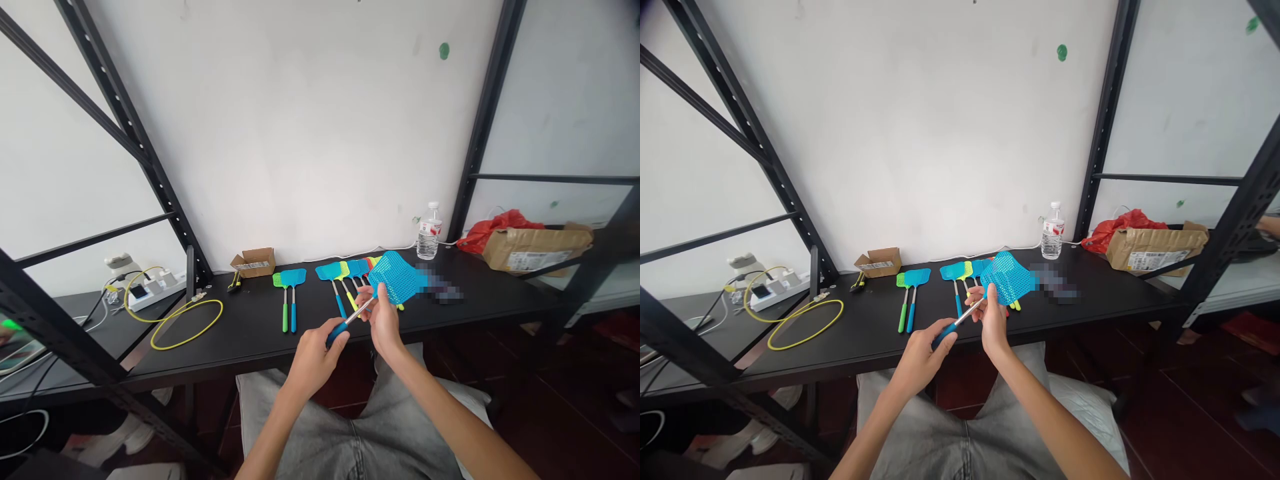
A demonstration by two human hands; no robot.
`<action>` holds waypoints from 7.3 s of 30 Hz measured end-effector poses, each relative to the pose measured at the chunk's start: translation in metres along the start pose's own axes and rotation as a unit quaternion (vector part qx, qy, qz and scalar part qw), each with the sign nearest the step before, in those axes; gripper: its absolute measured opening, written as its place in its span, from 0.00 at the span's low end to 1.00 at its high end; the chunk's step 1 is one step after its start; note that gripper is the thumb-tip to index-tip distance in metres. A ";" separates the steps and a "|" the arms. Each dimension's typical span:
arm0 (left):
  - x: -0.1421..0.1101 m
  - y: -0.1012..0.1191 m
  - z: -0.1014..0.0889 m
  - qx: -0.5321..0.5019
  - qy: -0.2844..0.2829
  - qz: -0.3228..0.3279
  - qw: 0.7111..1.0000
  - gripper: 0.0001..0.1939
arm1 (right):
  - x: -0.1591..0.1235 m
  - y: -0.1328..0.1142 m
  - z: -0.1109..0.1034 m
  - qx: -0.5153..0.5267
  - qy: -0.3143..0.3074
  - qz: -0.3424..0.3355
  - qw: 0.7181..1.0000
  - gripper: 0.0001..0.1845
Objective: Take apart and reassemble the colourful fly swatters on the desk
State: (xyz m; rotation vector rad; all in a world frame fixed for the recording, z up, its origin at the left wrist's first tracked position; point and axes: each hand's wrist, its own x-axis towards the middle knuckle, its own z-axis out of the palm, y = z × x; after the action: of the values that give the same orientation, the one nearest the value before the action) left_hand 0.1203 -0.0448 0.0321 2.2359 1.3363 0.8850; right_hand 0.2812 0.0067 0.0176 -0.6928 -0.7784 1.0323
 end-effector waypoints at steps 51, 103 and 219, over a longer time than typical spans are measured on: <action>0.089 -0.083 -0.031 0.373 0.091 -0.263 0.885 0.22 | 0.008 0.004 -0.011 -0.050 -0.069 0.060 0.995 0.27; 0.026 -0.026 -0.013 0.313 0.078 0.016 0.946 0.13 | 0.010 0.008 -0.012 -0.052 -0.102 0.108 0.988 0.25; 0.009 -0.072 -0.033 0.203 0.083 0.063 0.974 0.20 | 0.025 0.005 -0.022 -0.067 -0.069 0.060 0.994 0.24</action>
State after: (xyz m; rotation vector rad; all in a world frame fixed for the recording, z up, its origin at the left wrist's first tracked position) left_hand 0.0548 -0.0028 0.0147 2.6277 1.5843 0.9257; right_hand 0.3044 0.0288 0.0071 -0.7960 -0.9414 1.1528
